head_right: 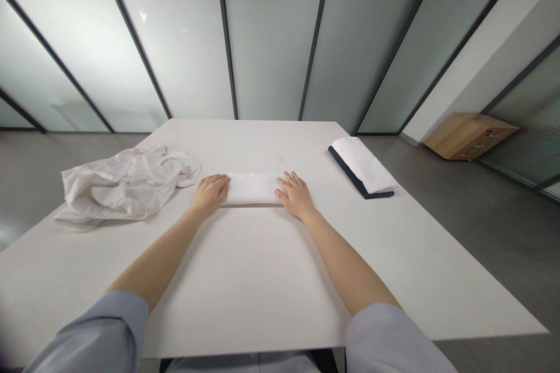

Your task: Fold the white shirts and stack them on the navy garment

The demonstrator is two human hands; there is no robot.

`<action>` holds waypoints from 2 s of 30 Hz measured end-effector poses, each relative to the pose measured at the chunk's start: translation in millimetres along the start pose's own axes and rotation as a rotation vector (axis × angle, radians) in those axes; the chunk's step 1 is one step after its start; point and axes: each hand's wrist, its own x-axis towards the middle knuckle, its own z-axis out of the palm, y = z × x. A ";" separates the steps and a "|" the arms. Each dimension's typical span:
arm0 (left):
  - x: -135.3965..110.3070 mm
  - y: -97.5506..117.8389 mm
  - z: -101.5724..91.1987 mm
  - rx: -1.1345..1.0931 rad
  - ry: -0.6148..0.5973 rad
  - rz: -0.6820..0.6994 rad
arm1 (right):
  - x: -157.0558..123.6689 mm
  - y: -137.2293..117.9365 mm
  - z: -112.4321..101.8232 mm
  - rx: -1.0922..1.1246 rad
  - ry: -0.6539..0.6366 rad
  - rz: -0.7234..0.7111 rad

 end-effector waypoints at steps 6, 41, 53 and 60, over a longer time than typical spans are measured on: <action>-1.4 0.3 7.7 0.085 -0.175 -0.091 | 1.8 -14.5 -0.1 -0.144 -0.245 0.125; 9.2 -19.9 22.3 -0.203 0.176 -0.202 | 56.1 -54.2 -12.8 -0.097 -0.583 0.334; 12.2 -28.2 18.0 -0.245 0.283 -0.278 | 35.4 -63.3 -21.0 -0.051 -0.588 0.322; 12.3 -26.7 16.2 -0.254 0.268 -0.288 | 37.4 -49.6 -29.1 -0.073 -0.535 0.341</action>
